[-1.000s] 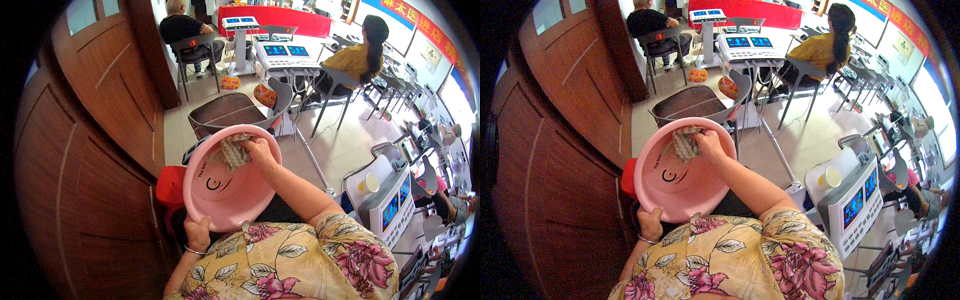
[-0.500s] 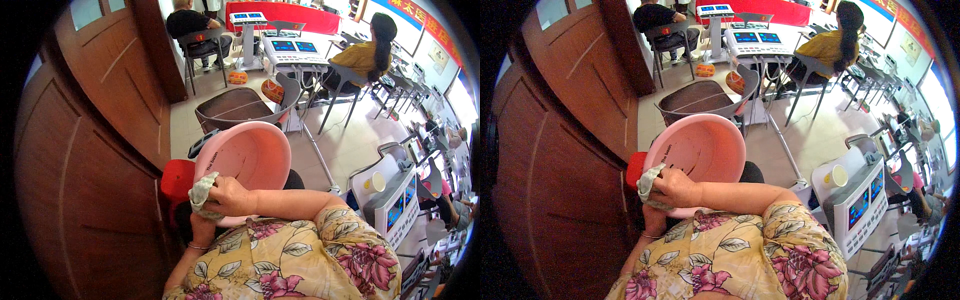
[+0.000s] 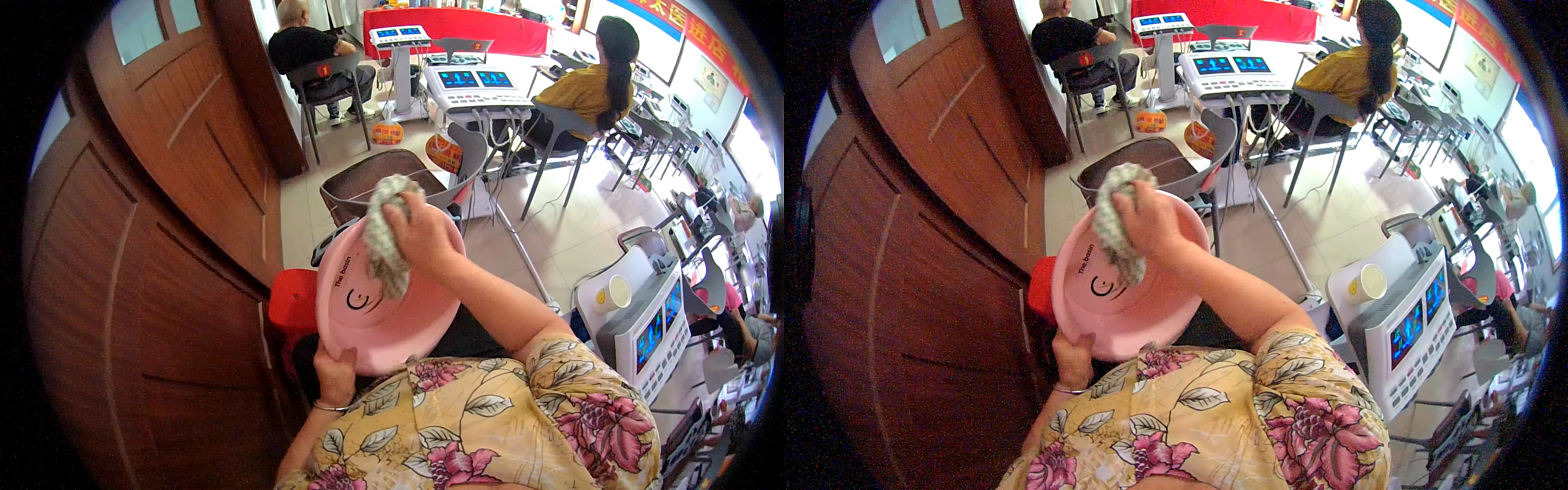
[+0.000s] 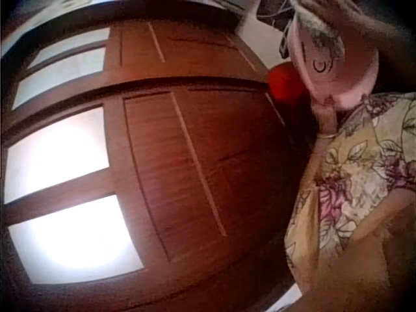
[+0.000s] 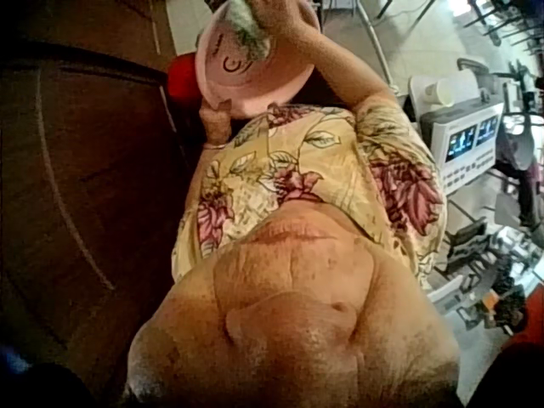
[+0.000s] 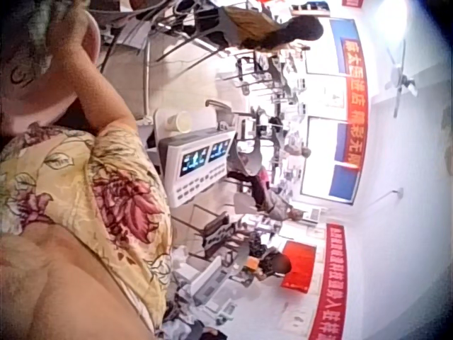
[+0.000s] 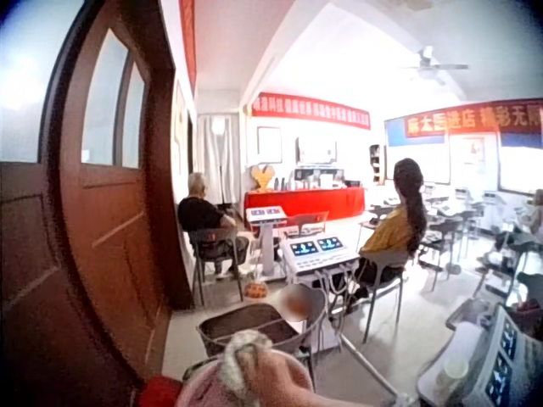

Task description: The person cleans a pink plastic basin by wiping the interior and exterior surfaces with a cloth.

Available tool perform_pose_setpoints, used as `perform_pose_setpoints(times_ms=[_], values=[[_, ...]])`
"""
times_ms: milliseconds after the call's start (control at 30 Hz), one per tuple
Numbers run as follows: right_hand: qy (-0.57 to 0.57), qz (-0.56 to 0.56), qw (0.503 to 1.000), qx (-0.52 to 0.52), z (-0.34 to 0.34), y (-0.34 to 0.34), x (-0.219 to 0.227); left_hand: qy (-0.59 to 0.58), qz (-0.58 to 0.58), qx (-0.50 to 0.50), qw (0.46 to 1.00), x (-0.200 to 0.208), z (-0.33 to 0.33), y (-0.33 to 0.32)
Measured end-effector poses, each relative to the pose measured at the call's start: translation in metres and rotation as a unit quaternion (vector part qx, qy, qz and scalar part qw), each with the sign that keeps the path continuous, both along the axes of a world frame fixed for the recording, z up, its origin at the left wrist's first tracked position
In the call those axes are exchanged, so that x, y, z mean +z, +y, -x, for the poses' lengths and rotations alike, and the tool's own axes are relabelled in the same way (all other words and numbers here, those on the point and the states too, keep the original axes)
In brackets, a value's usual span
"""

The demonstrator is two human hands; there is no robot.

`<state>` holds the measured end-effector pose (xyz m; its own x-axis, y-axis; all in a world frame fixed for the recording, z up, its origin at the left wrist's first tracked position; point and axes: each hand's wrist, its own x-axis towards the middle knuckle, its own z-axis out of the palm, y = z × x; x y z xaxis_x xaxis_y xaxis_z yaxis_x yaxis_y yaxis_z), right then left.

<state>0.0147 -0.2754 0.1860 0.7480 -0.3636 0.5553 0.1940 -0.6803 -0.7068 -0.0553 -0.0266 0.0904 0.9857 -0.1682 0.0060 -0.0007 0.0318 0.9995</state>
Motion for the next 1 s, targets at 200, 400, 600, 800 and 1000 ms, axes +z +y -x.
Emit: perform_pose_setpoints(times_ms=[200, 400, 600, 800, 1000], values=[[0.136, 0.032, 0.982, -0.127, 0.016, -0.053, -0.038, 0.002, 0.012, 0.005, 1.0, 0.006, -0.002, 0.006], [0.218, 0.054, 0.959, -0.172, 0.041, -0.062, -0.06, -0.043, 0.028, 0.017, 0.999, 0.02, 0.0, -0.001], [-0.03, 0.182, 0.983, -0.02, 0.044, -0.041, -0.054, -0.003, 0.017, -0.018, 1.0, 0.005, 0.001, 0.003], [-0.148, 0.244, 0.958, -0.011, 0.04, -0.023, -0.018, -0.021, -0.03, -0.007, 0.999, 0.011, 0.006, -0.003], [0.004, 0.304, 0.94, -0.152, 0.032, -0.049, -0.044, -0.021, -0.002, -0.008, 1.0, 0.028, 0.01, -0.002]])
